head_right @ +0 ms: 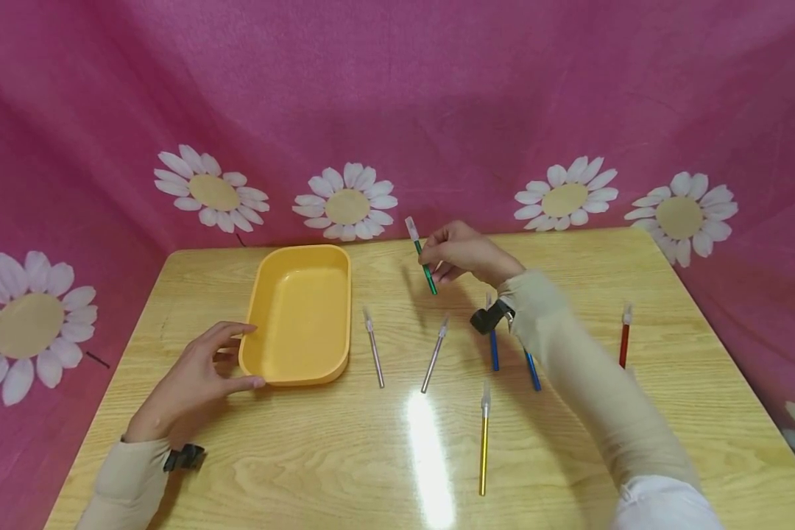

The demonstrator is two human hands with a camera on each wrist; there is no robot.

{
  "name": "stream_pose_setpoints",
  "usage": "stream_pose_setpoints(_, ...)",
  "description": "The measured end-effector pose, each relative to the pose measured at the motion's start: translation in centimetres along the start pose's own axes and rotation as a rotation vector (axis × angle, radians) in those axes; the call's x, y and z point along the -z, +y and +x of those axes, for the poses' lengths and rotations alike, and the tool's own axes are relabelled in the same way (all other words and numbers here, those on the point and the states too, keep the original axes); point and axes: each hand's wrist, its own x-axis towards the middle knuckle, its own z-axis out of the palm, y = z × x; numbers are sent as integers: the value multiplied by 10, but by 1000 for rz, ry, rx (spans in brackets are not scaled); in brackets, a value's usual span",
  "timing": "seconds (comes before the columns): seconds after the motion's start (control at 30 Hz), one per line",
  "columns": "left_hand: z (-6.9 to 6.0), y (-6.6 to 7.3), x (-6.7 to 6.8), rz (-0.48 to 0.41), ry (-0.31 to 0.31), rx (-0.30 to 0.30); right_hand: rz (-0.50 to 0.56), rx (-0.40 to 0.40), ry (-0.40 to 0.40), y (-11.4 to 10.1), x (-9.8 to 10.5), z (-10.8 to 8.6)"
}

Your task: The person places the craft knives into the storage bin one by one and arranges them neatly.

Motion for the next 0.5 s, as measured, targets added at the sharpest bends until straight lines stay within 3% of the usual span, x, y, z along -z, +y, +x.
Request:
stream_pose_setpoints(0.27, -2, -1, -1, -10, -4, 8, -33, 54, -42, -15, -31, 7)
stream_pose_setpoints(0.5, -1, -1, 0, -5, 0, -10, 13, 102, -86, -31, -59, 12)
